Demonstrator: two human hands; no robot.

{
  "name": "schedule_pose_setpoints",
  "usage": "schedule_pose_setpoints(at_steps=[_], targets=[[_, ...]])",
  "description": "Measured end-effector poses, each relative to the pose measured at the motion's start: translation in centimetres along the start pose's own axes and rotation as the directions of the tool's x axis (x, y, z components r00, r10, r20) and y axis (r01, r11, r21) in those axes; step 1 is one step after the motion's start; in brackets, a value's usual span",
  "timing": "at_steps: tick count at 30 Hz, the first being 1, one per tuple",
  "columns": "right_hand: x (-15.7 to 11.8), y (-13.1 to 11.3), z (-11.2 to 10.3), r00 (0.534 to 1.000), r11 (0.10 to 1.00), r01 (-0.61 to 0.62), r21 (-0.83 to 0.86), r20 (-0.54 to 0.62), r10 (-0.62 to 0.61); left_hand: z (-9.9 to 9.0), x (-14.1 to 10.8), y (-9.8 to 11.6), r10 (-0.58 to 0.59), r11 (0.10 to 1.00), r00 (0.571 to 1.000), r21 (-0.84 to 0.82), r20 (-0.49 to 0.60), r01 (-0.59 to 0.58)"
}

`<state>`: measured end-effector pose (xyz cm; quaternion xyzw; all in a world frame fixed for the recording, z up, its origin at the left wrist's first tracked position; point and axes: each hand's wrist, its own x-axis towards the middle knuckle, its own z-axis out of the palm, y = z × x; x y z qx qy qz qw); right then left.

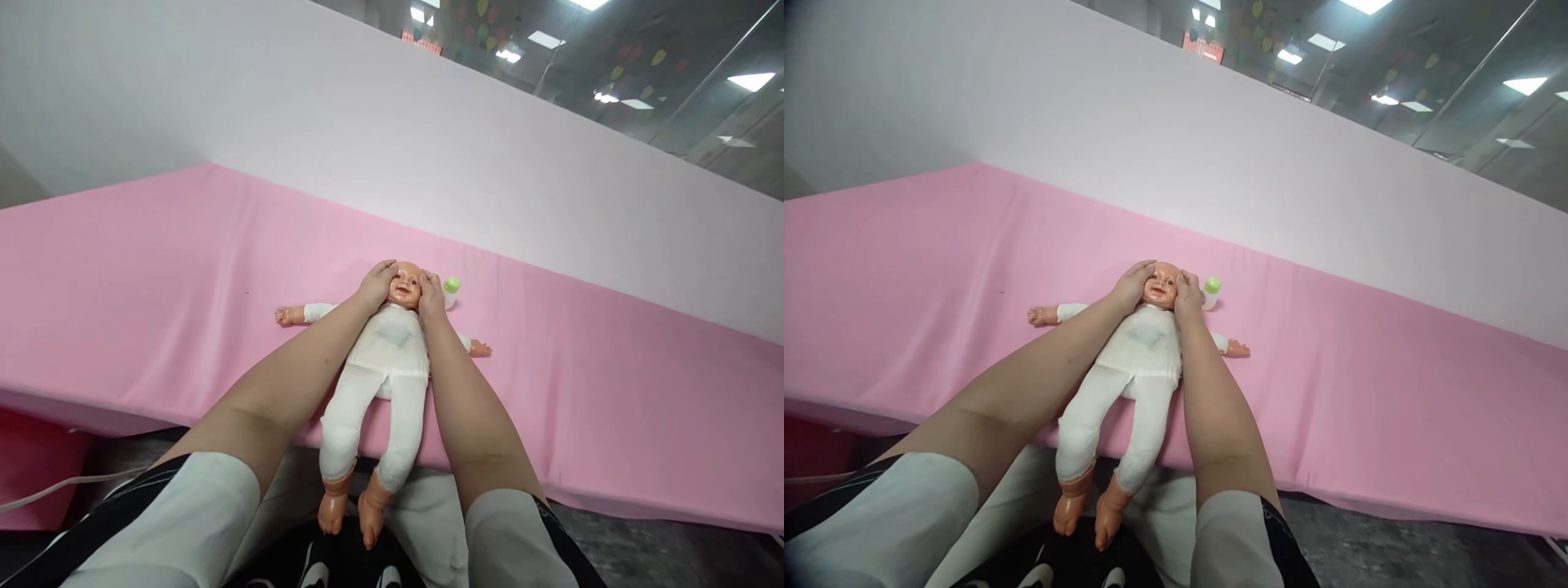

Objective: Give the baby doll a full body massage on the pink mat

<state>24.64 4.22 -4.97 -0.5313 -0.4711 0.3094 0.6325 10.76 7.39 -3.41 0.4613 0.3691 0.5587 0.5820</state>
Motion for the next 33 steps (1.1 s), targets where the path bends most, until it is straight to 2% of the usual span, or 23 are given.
schedule_pose_setpoints(at_steps=[2,4,6,8,11,15,18,22,26,33], targets=[[-0.3,-0.3,-0.2,0.999,0.995,0.045,-0.086,-0.021,-0.046,-0.6,-0.6,0.5,0.192,0.954,0.981,0.24,-0.022,-0.181],[-1.1,-0.8,-0.6,0.993,0.976,0.102,-0.193,-0.038,-0.111,-1.1,-1.7,1.2,0.394,0.798,0.919,0.489,0.02,-0.353],[-2.1,-1.4,-1.1,0.984,0.936,0.15,-0.317,-0.048,-0.174,-1.4,-2.9,1.8,0.461,0.673,0.883,0.615,0.086,-0.411],[-3.1,-2.0,-1.8,0.979,0.887,0.169,-0.429,-0.029,-0.2,-1.7,-4.1,2.1,0.438,0.633,0.891,0.661,0.123,-0.403],[-4.3,-2.7,-2.9,0.98,0.84,0.194,-0.506,0.059,-0.191,-2.4,-5.2,2.0,0.398,0.634,0.902,0.661,0.166,-0.402],[-4.7,-3.5,-3.8,0.972,0.851,0.215,-0.479,0.187,-0.14,-3.4,-5.3,1.7,0.346,0.643,0.909,0.646,0.234,-0.411],[-4.5,-3.9,-3.8,0.96,0.858,0.229,-0.461,0.254,-0.12,-3.6,-5.1,2.0,0.298,0.696,0.924,0.608,0.239,-0.382],[-4.2,-3.9,-3.2,0.975,0.871,0.169,-0.462,0.206,-0.081,-3.1,-5.1,2.6,0.25,0.789,0.945,0.52,0.213,-0.326],[-3.9,-3.6,-2.9,0.99,0.853,0.129,-0.506,0.121,-0.079,-3.0,-4.8,2.5,0.225,0.79,0.96,0.545,0.169,-0.281],[-3.5,-3.0,-3.7,0.984,0.905,0.154,-0.396,0.147,-0.103,-3.7,-3.6,1.5,0.216,0.865,0.966,0.432,0.138,-0.255]])
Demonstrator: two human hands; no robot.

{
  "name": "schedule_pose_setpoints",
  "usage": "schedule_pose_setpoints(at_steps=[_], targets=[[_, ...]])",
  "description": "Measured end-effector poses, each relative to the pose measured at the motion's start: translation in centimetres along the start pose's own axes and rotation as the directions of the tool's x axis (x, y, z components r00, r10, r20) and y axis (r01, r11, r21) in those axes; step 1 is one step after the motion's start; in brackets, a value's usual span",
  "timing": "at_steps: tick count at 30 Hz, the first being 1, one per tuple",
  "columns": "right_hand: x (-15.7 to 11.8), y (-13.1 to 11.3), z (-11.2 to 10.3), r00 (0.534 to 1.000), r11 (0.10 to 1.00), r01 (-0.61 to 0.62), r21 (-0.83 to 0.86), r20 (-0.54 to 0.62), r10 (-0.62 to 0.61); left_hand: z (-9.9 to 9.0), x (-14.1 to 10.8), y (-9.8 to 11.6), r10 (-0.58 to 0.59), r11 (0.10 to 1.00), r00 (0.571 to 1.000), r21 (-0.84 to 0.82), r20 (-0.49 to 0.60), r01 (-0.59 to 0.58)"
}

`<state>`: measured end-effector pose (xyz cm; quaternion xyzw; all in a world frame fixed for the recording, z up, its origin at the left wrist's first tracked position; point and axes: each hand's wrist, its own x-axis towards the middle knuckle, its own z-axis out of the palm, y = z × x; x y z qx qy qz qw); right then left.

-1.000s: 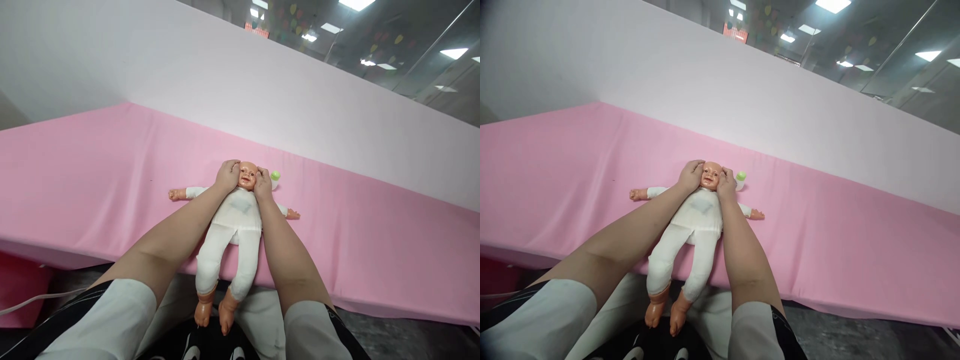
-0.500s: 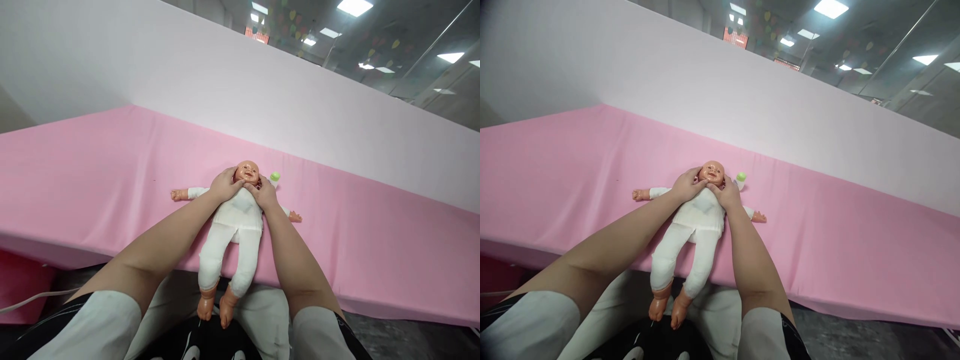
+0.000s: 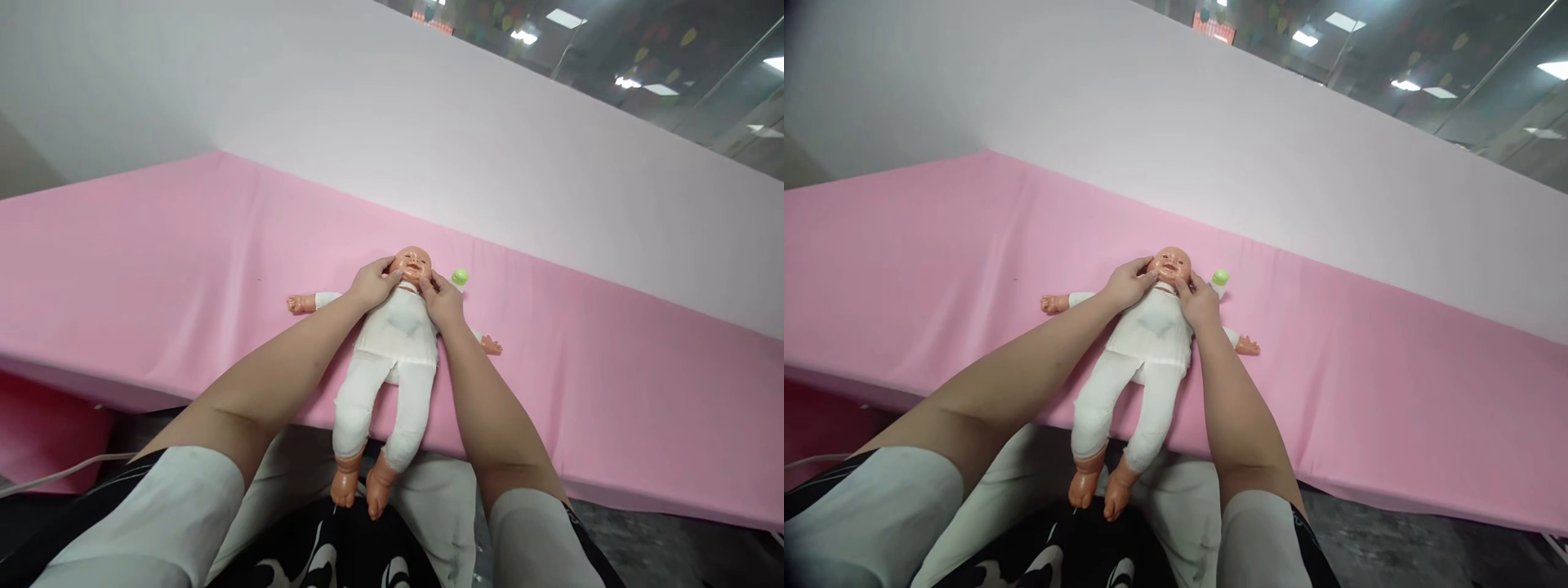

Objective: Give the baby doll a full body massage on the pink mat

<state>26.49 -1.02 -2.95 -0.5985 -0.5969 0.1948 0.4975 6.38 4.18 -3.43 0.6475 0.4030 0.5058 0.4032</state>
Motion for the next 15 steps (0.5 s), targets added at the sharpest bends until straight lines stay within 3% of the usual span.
schedule_pose_setpoints(at_steps=[5,8,11,15], targets=[[0.1,0.9,0.1,1.0,0.984,0.009,0.178,0.005,-0.01,0.2,0.5,-0.9,-0.062,0.986,0.998,-0.159,-0.019,0.058],[0.1,1.0,0.2,1.0,0.982,0.006,0.19,-0.018,-0.002,0.3,0.5,-1.2,-0.077,0.98,0.997,-0.184,-0.024,0.071],[-0.1,0.7,0.3,0.999,0.99,0.005,0.144,-0.032,0.0,0.3,0.1,-0.7,-0.037,0.99,0.999,-0.134,-0.006,0.036],[-0.3,-0.3,0.5,0.998,0.999,-0.031,0.031,-0.049,0.033,0.3,-0.7,0.7,0.002,0.999,1.0,0.05,0.015,-0.003]])
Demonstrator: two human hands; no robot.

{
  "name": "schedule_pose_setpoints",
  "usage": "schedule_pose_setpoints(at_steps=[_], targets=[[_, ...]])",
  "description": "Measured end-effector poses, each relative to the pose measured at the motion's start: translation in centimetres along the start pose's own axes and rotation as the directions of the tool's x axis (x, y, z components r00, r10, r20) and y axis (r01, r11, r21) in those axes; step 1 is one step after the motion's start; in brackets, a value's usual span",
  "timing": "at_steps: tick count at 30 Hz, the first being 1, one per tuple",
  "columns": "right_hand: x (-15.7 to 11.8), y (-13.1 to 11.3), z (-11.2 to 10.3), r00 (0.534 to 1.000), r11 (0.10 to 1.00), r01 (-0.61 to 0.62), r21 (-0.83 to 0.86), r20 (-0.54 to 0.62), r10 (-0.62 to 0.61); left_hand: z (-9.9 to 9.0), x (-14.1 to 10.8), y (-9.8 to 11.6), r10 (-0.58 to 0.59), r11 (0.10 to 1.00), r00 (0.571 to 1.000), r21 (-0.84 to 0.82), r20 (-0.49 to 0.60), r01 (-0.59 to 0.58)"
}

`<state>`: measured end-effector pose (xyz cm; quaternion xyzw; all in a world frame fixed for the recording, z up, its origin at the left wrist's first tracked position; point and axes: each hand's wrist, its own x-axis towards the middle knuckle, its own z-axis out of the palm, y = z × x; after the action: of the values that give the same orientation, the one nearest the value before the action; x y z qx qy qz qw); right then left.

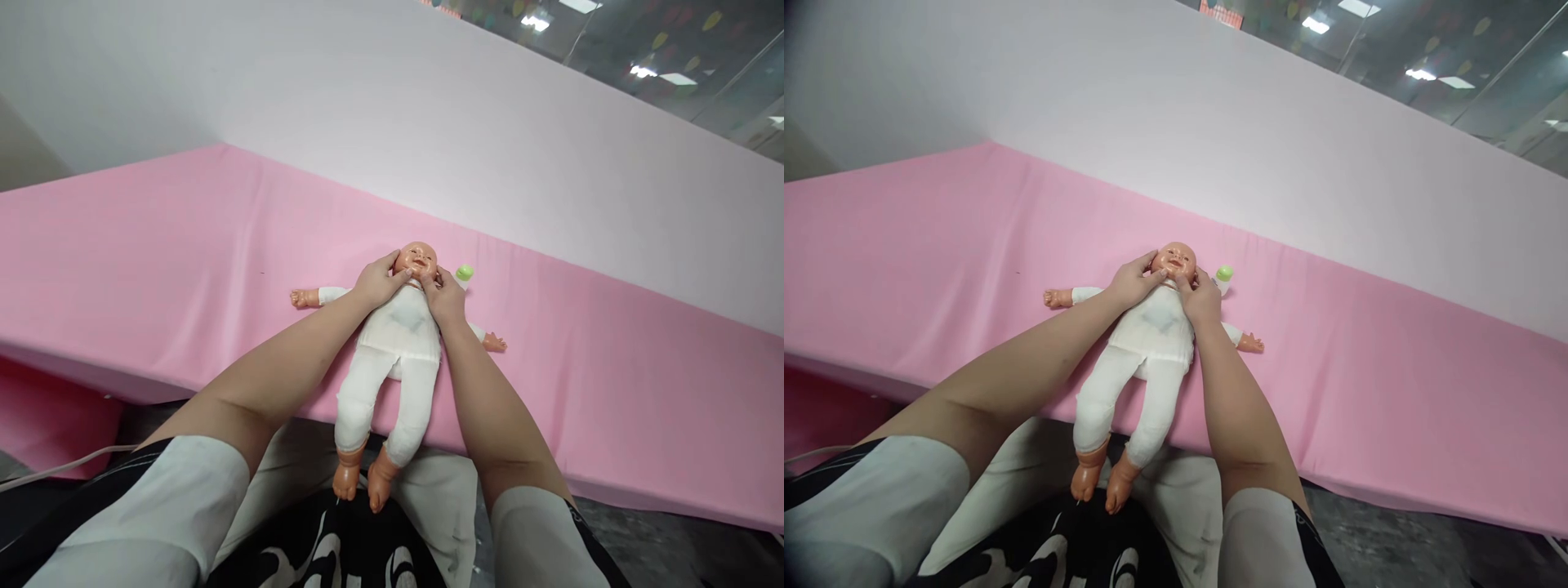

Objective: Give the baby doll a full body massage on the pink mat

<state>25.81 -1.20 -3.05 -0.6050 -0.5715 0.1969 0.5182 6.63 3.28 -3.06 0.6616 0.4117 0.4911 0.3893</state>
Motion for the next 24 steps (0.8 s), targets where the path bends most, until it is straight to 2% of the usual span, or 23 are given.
schedule_pose_setpoints(at_steps=[4,9,14,20,24], targets=[[-0.1,-0.6,0.5,1.0,0.994,-0.017,-0.11,-0.001,0.017,0.2,-0.3,0.8,-0.032,0.994,0.999,0.106,-0.022,0.034],[-0.1,-0.5,0.3,0.999,0.994,0.017,-0.106,0.038,-0.013,0.3,-0.2,0.5,-0.006,0.992,1.0,0.129,-0.009,0.007],[0.1,-0.1,-0.2,0.996,0.989,0.035,-0.141,0.084,-0.023,0.2,0.4,-0.5,-0.04,0.982,0.999,0.187,0.0,0.039],[0.6,1.1,0.1,0.998,0.992,0.05,-0.117,0.053,-0.044,0.4,1.5,-2.8,-0.014,0.994,1.0,0.11,-0.004,0.014],[0.4,0.8,0.1,0.997,0.992,0.065,-0.112,0.036,-0.061,0.4,1.4,-2.6,-0.005,0.993,1.0,0.121,-0.019,0.007]])
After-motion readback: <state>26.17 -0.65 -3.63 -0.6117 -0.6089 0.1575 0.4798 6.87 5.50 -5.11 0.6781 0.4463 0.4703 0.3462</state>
